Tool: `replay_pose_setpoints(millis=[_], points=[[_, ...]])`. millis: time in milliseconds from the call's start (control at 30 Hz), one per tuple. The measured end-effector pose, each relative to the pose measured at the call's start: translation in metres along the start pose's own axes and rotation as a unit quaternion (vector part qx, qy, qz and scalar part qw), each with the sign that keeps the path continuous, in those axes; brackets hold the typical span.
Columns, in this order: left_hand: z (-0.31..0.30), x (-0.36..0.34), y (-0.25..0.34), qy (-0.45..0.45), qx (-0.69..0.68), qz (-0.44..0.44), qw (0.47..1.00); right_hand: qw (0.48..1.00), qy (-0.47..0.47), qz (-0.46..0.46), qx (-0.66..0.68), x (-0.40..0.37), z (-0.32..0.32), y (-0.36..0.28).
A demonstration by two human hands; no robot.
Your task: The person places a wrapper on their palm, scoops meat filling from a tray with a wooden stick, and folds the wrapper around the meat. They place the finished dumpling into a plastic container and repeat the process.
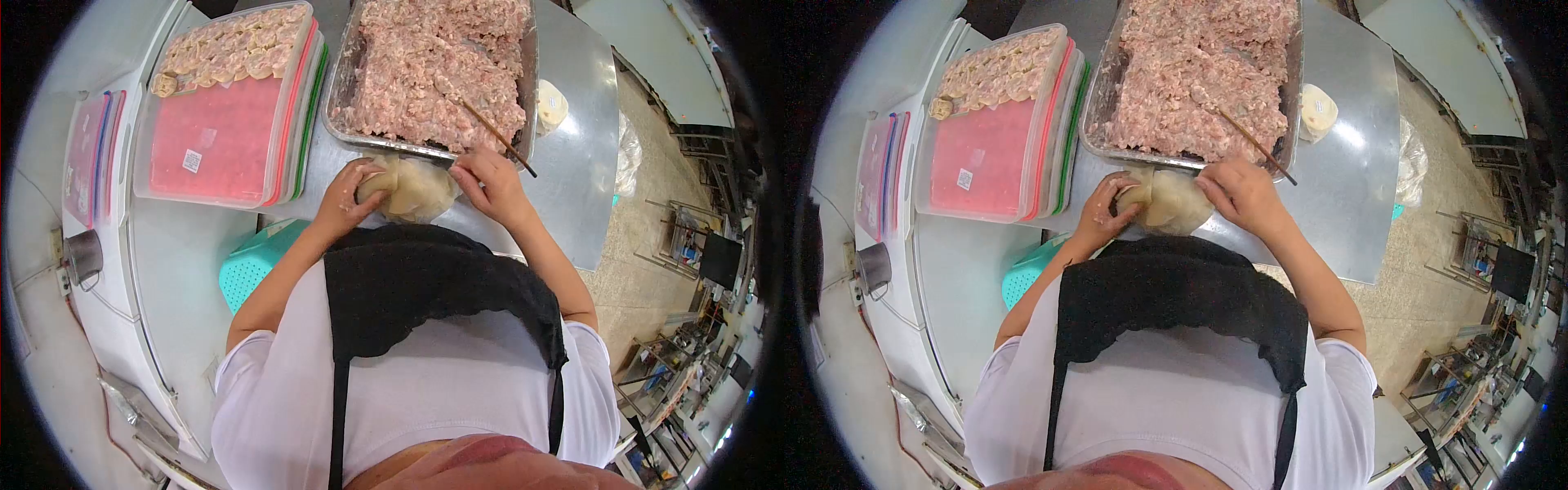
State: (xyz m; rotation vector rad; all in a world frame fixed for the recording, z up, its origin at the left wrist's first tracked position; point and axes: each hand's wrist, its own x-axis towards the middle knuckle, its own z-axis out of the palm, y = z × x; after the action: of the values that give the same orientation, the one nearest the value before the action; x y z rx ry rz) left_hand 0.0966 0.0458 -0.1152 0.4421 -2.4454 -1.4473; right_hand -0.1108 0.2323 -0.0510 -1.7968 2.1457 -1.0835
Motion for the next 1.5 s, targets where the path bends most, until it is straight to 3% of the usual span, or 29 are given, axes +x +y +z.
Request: replay_pose_setpoints(millis=[33, 67, 100, 167, 233, 300, 433, 500, 567, 667, 767, 900, 967, 1000, 1033, 1067, 1100, 1133, 1167, 1200, 1233, 1267, 1300, 1333, 1367, 1433, 1500], points=[[-0.001, -0.002, 0.0, -0.001, -0.001, -0.001, 1.0, 0.999, -0.049, 0.021, 0.012, -0.002, 0.002, -0.004], [-0.001, -0.003, 0.0, 0.013, 0.087, 0.033, 0.996, 0.994, -0.106, 0.016, 0.011, -0.005, 0.008, -0.003], [-0.003, -0.002, 0.004, 0.027, 0.174, 0.068, 0.982, 0.994, -0.106, 0.014, 0.01, -0.006, 0.015, -0.009], [-0.005, 0.004, 0.028, 0.037, 0.217, 0.07, 0.973, 0.986, -0.15, 0.064, -0.036, -0.006, 0.031, -0.025], [-0.003, 0.002, 0.026, 0.047, 0.257, 0.07, 0.963, 0.984, -0.162, 0.054, -0.057, -0.015, 0.042, -0.018], [-0.001, 0.003, -0.003, 0.015, 0.099, -0.02, 0.995, 0.987, -0.141, 0.069, -0.026, -0.019, 0.041, -0.01], [-0.024, -0.003, -0.016, 0.065, 0.065, -0.084, 0.992, 0.981, -0.166, 0.102, -0.025, -0.029, 0.024, -0.007], [-0.032, -0.009, -0.016, 0.107, -0.024, -0.15, 0.982, 0.984, -0.144, 0.101, -0.01, -0.029, 0.016, -0.019], [-0.028, -0.012, -0.023, 0.12, -0.086, -0.135, 0.98, 0.983, -0.085, 0.155, 0.044, -0.021, 0.007, -0.037], [-0.019, -0.009, 0.002, 0.164, -0.151, -0.103, 0.969, 0.993, -0.018, 0.115, 0.031, 0.0, 0.011, -0.053], [-0.018, -0.001, 0.017, 0.19, -0.097, -0.068, 0.975, 0.994, -0.009, 0.11, 0.017, 0.016, 0.022, -0.058], [-0.027, 0.0, 0.055, 0.157, -0.189, -0.065, 0.967, 0.996, 0.002, 0.08, 0.046, 0.027, 0.039, -0.056], [-0.031, 0.002, 0.068, 0.133, -0.246, -0.075, 0.957, 0.935, -0.011, 0.156, 0.318, 0.031, 0.044, -0.062], [-0.031, 0.003, 0.071, 0.091, -0.375, -0.078, 0.919, 0.864, -0.043, 0.226, 0.447, 0.034, 0.039, -0.066], [-0.03, 0.004, 0.074, 0.047, -0.496, -0.079, 0.863, 0.865, -0.044, 0.225, 0.447, 0.038, 0.035, -0.067], [-0.028, 0.005, 0.078, 0.049, -0.496, -0.078, 0.864, 0.887, -0.017, 0.232, 0.399, 0.042, 0.031, -0.065], [-0.025, 0.006, 0.081, 0.022, -0.551, -0.091, 0.829, 0.906, 0.011, 0.238, 0.349, 0.046, 0.029, -0.06], [-0.023, 0.007, 0.086, -0.006, -0.604, -0.103, 0.79, 0.909, 0.038, 0.217, 0.354, 0.052, 0.031, -0.054], [-0.024, 0.009, 0.091, -0.006, -0.604, -0.102, 0.79, 0.909, 0.038, 0.216, 0.353, 0.051, 0.03, -0.053], [-0.027, 0.012, 0.098, -0.02, -0.632, -0.135, 0.762, 0.958, 0.053, 0.199, 0.2, 0.052, 0.026, -0.061], [-0.029, 0.015, 0.101, -0.033, -0.659, -0.169, 0.732, 0.981, 0.068, 0.177, 0.043, 0.052, 0.024, -0.068], [-0.026, 0.019, 0.097, -0.032, -0.658, -0.168, 0.733, 0.992, 0.103, 0.055, -0.052, 0.045, 0.034, -0.067], [-0.02, 0.022, 0.09, -0.027, -0.692, -0.177, 0.699, 0.992, 0.103, 0.055, -0.052, 0.042, 0.033, -0.078], [-0.016, 0.024, 0.089, -0.024, -0.725, -0.188, 0.662, 0.999, 0.033, -0.02, 0.036, 0.04, 0.029, -0.093], [-0.014, 0.022, 0.091, -0.026, -0.724, -0.19, 0.662, 0.988, -0.036, -0.093, 0.122, 0.038, 0.026, -0.1], [-0.011, 0.021, 0.102, -0.044, -0.684, -0.179, 0.706, 0.992, -0.031, -0.067, 0.106, 0.036, 0.015, -0.08], [-0.002, 0.019, 0.085, -0.094, -0.712, -0.142, 0.681, 0.988, -0.044, 0.131, 0.07, 0.037, 0.0, -0.053]])
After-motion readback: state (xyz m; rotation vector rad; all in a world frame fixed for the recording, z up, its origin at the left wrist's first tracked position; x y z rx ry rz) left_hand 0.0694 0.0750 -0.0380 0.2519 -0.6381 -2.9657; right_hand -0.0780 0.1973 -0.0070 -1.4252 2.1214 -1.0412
